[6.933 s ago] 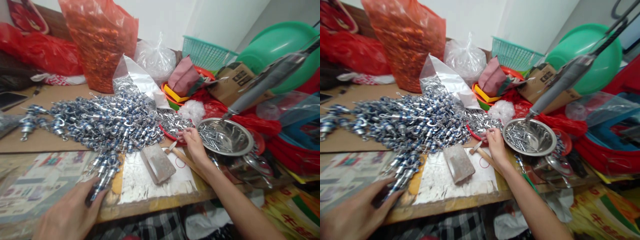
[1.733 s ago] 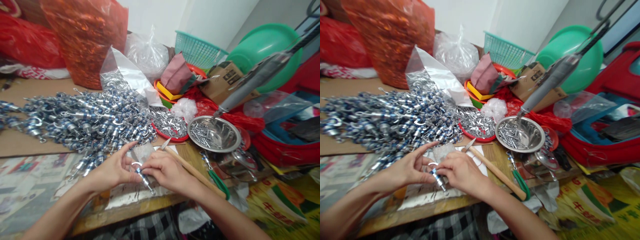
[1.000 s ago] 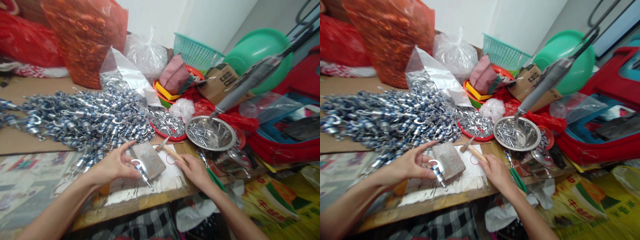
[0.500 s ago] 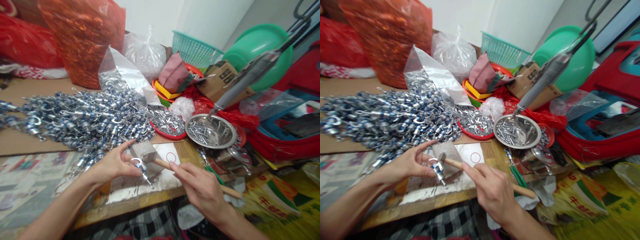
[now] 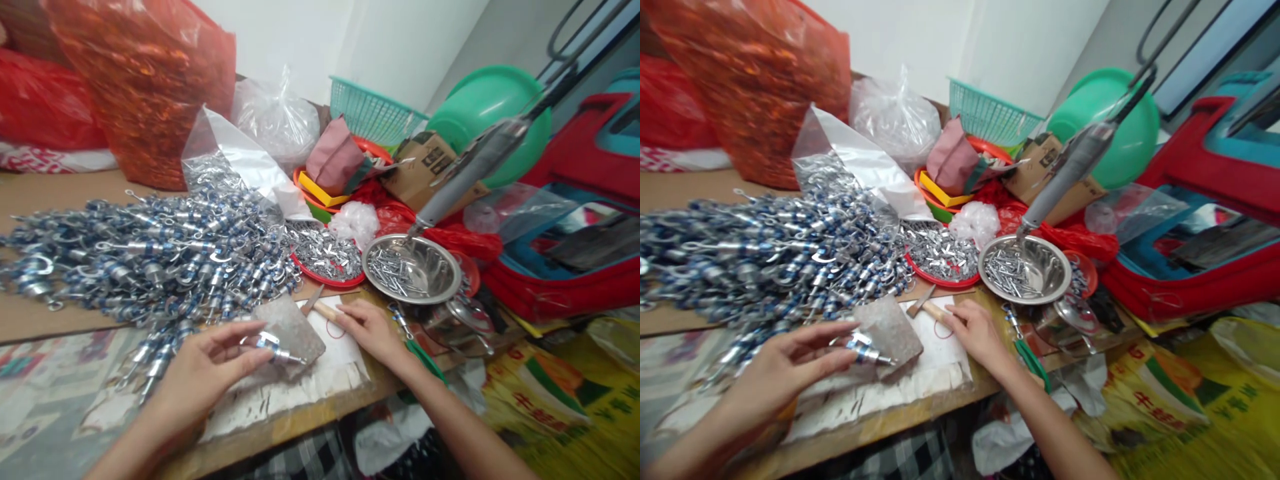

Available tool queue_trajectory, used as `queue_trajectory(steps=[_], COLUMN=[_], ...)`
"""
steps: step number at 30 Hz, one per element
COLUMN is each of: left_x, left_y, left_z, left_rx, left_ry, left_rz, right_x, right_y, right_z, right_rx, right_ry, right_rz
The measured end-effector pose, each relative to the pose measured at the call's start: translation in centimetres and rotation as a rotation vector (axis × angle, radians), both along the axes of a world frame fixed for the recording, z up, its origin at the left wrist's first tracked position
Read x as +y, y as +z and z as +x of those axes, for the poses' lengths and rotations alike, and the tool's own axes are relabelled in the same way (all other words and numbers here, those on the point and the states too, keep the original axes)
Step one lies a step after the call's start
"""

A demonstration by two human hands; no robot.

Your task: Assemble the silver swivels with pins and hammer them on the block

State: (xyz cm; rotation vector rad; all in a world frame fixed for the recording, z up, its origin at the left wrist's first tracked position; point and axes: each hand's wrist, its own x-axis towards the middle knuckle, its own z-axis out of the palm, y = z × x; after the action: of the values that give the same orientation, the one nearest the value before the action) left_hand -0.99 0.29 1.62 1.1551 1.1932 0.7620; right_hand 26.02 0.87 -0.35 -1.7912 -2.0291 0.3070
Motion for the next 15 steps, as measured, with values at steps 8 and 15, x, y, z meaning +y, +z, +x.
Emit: queue_trajectory(steps=[8,15], left_x=[-0.3,-0.5], left_y=[-0.5,-0.5], left_z=[1.1,0.9], left_rx=[0.105,0.202], left_ry=[0.027,0.026], left_rz=[0.369,0.666], right_x=[10.5,10.0], right_y=[0.5,1.0], right_z=[-0.8,0.4], right_rx=[-0.209,-0.133], right_ry=[-0.099,-0.142], right_rz=[0.065,0.107])
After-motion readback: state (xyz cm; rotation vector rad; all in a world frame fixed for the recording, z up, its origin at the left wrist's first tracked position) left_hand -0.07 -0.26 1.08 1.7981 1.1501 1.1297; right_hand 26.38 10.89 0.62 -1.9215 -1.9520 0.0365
